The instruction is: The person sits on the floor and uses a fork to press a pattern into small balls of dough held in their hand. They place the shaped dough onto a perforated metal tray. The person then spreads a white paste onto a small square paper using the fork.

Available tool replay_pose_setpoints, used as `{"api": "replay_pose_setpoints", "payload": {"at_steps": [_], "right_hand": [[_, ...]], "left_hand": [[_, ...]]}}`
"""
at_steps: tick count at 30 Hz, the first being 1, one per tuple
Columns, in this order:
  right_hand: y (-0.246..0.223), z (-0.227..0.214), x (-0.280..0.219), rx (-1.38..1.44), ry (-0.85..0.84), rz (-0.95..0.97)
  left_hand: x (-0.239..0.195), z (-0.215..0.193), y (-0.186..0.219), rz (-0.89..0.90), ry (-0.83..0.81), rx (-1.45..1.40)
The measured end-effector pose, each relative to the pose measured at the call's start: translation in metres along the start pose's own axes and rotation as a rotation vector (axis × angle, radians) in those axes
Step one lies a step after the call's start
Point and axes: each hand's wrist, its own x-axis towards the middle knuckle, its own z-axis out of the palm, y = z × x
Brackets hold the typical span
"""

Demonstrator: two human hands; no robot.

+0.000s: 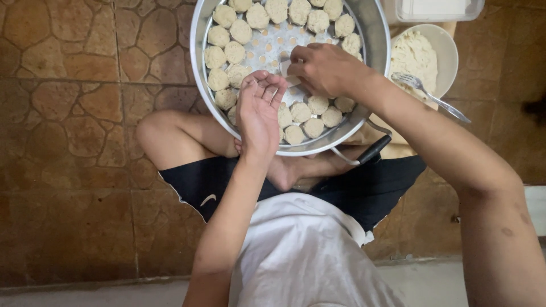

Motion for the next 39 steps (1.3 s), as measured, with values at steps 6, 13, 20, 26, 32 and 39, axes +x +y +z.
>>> {"api": "replay_pose_setpoints", "payload": {"at_steps": [6,13,20,26,32,39], "right_hand": [[0.010,-0.001,-0.009,0.149,0.183,0.100],[-0.007,-0.049,-0.055,0.082,0.471,0.244],[-0.062,-0.063,-0.077,0.097,0.581,0.132],[-0.071,-0.073,-0.118,0.298,0.568,0.112],[-0.048,-0.046,-0.212,0.307,0.604,0.512],[-0.030,0.020,-0.271,0.092,0.367,1.041]], "left_hand": [[0.002,-0.003,-0.001,-0.025,0.003,-0.033],[-0.001,0.002,-0.001,-0.050,-0.003,-0.008],[-0.020,0.044,-0.026,-0.393,-0.257,-0.071],[-0.016,0.048,-0.054,-0.269,-0.285,-0.126],[-0.003,0.068,-0.026,-0.224,-0.133,0.043],[0.029,0.089,-0.045,-0.180,-0.281,0.146]]}}
